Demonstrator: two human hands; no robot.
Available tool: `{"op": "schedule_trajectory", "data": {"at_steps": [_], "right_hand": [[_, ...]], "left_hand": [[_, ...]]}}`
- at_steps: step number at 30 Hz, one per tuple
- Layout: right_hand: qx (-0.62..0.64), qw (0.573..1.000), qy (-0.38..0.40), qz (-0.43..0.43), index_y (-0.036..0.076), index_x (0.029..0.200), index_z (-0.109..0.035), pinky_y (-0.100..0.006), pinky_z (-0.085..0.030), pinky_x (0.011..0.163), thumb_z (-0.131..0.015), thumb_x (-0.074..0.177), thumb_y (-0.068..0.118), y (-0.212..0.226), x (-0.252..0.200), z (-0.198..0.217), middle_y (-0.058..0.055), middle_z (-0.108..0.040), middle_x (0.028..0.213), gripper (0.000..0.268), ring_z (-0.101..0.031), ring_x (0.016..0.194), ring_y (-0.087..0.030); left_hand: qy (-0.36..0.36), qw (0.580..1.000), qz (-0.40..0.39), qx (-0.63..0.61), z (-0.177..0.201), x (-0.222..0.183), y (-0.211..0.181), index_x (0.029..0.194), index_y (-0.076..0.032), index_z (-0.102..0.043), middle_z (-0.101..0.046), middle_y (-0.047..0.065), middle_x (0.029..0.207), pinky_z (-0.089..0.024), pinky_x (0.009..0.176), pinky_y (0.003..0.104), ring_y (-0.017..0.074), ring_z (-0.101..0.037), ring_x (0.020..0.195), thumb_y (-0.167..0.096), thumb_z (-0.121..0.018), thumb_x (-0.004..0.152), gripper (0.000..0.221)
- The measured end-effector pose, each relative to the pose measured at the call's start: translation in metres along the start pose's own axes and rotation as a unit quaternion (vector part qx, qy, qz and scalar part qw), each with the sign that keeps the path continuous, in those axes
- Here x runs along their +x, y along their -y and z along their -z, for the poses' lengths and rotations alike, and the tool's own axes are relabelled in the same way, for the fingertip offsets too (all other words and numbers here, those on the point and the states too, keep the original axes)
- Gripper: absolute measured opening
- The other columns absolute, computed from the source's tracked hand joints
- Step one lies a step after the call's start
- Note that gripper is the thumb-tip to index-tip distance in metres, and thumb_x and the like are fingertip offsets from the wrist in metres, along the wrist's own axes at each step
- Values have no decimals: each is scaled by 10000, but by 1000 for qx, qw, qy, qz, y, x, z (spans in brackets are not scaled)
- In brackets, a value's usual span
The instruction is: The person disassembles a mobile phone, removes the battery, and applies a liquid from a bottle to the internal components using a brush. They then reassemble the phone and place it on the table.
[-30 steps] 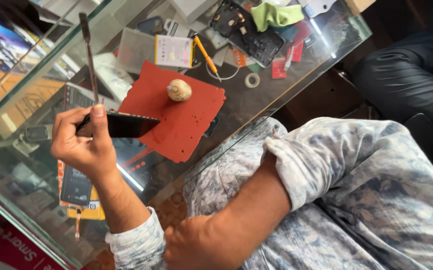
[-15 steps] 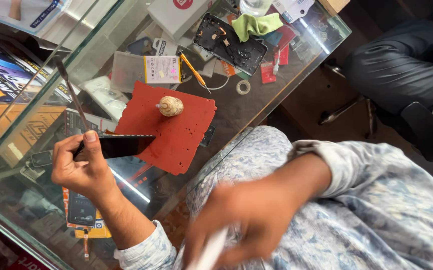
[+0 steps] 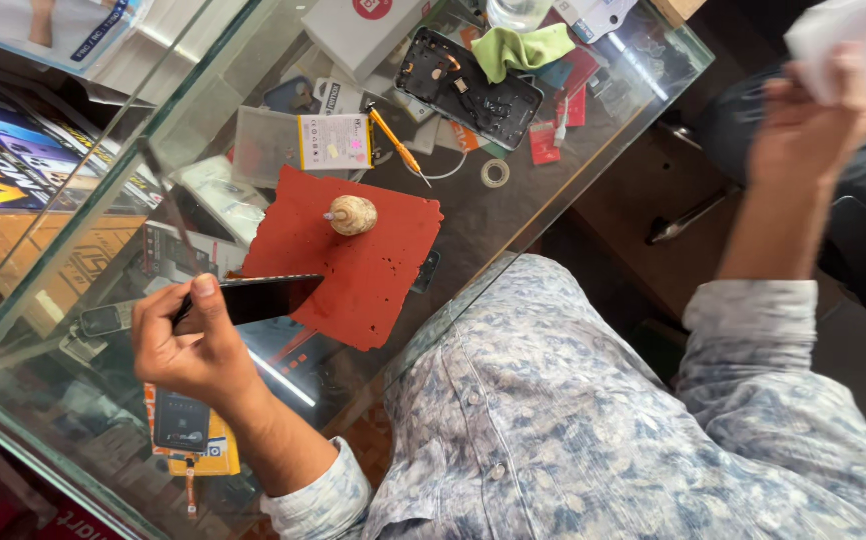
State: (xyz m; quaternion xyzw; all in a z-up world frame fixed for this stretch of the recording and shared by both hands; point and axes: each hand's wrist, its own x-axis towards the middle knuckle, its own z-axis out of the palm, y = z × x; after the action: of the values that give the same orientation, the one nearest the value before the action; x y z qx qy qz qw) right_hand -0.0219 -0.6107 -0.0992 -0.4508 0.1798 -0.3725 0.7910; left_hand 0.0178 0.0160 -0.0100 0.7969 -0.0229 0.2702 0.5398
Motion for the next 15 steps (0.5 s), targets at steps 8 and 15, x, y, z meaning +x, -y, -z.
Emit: {"op": "schedule_trajectory", "data": {"at_steps": [8, 15], "right_hand": [[-227, 958, -175, 15, -97, 1324, -594, -338, -617, 702, -729, 1066, 106, 3, 51, 88, -207, -692, 1128, 356, -756, 909, -250], [-332, 926, -178, 5, -69, 1328, -594, -328, -605, 712, -736, 1059, 104, -6, 50, 84, -184, -701, 1149, 350, -756, 911, -231]], "left_hand": [[-7, 1000, 6, 17, -12, 3, -10, 1015, 123, -686, -630, 98, 1059, -621, 696, 241, 145, -666, 876, -118, -813, 1051, 275], [-16, 1000, 15, 12, -16, 1, -12, 1017, 121, -680, -627, 102, 1062, -639, 720, 250, 151, -664, 914, -108, -804, 1050, 262]]}}
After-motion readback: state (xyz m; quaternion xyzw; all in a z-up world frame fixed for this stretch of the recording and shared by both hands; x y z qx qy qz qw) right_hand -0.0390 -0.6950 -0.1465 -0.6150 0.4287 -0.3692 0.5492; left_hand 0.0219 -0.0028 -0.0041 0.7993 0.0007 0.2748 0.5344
